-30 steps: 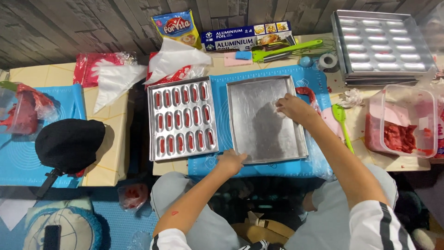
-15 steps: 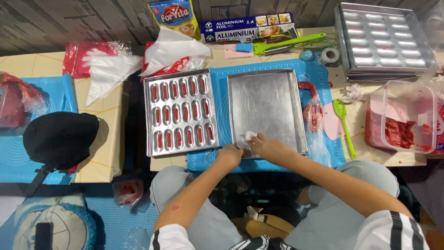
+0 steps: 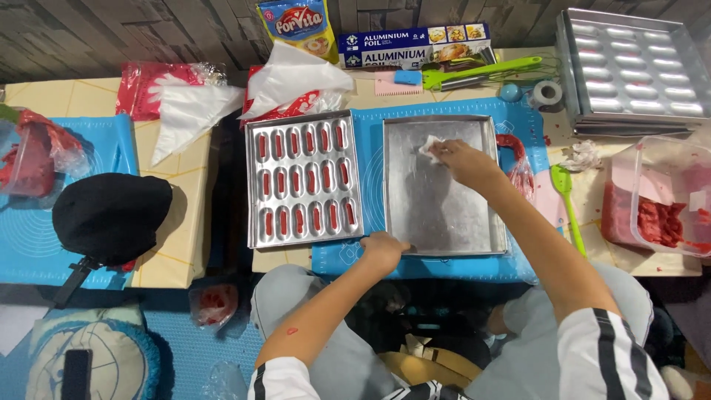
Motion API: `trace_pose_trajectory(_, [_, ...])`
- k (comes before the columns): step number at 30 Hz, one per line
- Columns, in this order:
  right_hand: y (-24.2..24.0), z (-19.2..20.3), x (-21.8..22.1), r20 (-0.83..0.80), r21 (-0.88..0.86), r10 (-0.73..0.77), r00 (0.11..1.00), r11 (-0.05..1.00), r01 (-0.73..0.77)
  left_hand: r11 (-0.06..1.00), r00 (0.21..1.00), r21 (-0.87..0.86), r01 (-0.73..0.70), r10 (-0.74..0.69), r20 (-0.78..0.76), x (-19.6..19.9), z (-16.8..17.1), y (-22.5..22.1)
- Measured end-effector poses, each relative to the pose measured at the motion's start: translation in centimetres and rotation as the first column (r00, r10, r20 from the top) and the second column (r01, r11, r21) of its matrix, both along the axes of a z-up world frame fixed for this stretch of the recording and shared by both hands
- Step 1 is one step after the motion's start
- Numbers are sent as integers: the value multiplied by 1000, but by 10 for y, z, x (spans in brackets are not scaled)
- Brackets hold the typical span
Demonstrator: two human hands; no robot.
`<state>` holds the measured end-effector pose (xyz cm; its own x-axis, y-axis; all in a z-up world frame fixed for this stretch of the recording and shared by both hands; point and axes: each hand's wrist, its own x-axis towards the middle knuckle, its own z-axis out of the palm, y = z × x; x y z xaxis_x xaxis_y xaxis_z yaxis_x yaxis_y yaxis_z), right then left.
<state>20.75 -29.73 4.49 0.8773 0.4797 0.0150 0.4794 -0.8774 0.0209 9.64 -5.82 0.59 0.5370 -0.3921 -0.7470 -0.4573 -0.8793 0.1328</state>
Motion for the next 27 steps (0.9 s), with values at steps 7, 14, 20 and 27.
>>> trace_pose_trajectory(7, [39,-59,70,237,-156,-91,967,979,130,998,998,63,-24,27,-54,0,23,0])
trace_pose_trajectory(14, [95,-28,37,212,-54,-8,977,998,20,836,836,168,-523,541,-94,6,-51,-10])
trace_pose_trajectory(20, [101,36,-45,156,-411,390,908,861,-299,900,907,-121,-419,410,-93,3,-84,6])
trace_pose_trajectory(27, [78,75,-123,42,-132,621,783,780,-612,996,997,56,-75,74,5,2,-30,-4])
